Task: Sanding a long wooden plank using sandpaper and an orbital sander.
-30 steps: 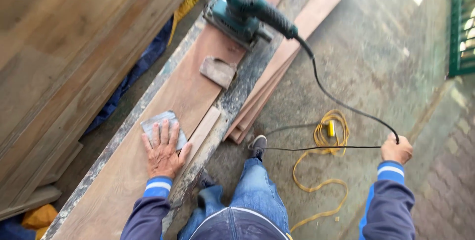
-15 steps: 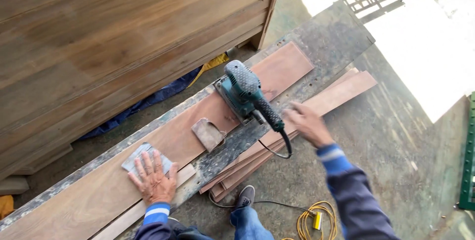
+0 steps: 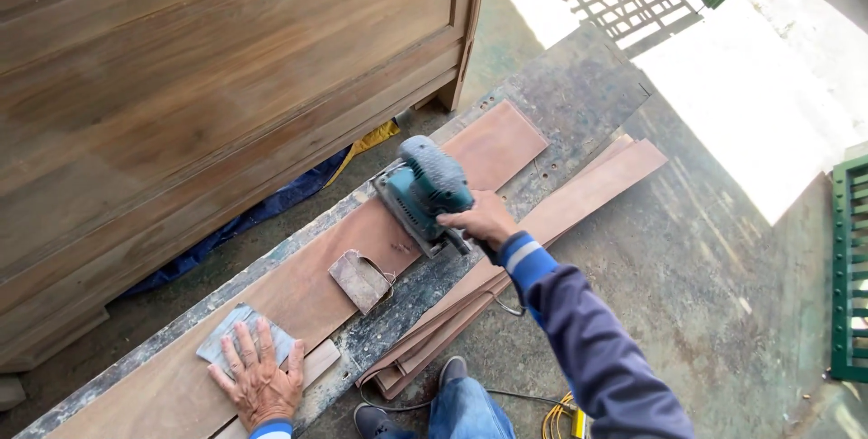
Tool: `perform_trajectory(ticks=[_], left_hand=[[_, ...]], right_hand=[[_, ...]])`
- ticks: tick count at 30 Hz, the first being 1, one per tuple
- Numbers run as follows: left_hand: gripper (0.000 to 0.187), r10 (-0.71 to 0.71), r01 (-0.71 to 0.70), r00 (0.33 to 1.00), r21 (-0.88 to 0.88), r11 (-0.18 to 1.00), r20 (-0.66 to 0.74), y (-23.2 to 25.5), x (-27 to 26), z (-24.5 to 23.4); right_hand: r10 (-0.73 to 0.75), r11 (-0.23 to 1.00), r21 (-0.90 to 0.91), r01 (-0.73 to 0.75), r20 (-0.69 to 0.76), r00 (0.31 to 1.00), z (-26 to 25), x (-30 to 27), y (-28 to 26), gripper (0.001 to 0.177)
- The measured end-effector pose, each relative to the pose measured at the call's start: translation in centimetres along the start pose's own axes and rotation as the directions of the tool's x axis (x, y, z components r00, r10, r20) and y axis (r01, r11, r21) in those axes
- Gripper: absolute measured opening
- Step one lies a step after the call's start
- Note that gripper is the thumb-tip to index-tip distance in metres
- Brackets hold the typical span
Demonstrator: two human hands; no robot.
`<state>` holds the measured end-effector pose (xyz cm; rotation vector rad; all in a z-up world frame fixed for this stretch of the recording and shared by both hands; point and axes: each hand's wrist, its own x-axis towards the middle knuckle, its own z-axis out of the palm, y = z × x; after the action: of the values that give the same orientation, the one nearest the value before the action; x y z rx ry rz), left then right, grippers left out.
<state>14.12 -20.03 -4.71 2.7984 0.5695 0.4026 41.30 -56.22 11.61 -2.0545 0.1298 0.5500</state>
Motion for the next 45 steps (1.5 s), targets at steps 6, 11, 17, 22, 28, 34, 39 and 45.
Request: perform_trajectory(ticks=[6, 11, 17, 22, 28, 34, 39, 45], left_hand=[[0.082, 0.004, -0.004, 0.999, 0.004, 1.0, -0.052, -0.2, 0.1, 0.7], [0.085, -0.128, 0.132, 0.987, 0.036, 0.991, -0.094, 2.1, -0.1, 2.9], [0.085, -0.335, 0.349, 0.929, 0.07, 0.934, -0.155, 13.6, 2.0, 5.9], [0.081, -0.377, 0.395, 0.91, 0.081, 0.915, -0.174, 15.2, 2.3, 6.1], [0.077, -0.407, 0.432, 0.899, 0.181, 0.883, -0.159, 15.9, 2.6, 5.7], [0.079, -0.446, 0.469, 0.882, 0.211, 0.858, -0.15, 16.6, 3.1, 4.7], [0.077, -0.425, 0.446, 0.895, 0.219, 0.868, -0.139, 16.3, 3.0, 5.3], [0.075, -0.445, 0.461, 0.887, 0.197, 0.865, -0.121, 16.4, 3.1, 4.9]], right_hand=[[0.234, 0.968, 0.106, -0.227, -0.057, 0.971, -10.8, -0.7, 2.9, 0.031], [0.134, 0.991, 0.025, -0.132, -0.227, 0.965, -23.8, 3.9, 8.2, 0.03], [0.053, 0.998, 0.048, -0.038, -0.357, 0.933, -34.6, 12.1, 11.6, 0.027], [0.081, 0.996, -0.008, -0.088, -0.321, 0.944, -37.3, 18.0, 12.2, 0.029], [0.044, 0.987, -0.148, -0.064, -0.136, 0.99, -40.1, 21.5, 15.2, 0.03], [-0.577, 0.562, -0.774, 0.292, -0.113, 0.809, -37.5, 24.4, 20.1, 0.045], [-0.836, 0.237, -0.455, 0.858, 0.355, 0.419, -15.8, 13.2, 6.0, 0.039], [-0.683, -0.072, -0.208, 0.975, 0.723, 0.104, 7.3, 5.0, 3.5, 0.068]])
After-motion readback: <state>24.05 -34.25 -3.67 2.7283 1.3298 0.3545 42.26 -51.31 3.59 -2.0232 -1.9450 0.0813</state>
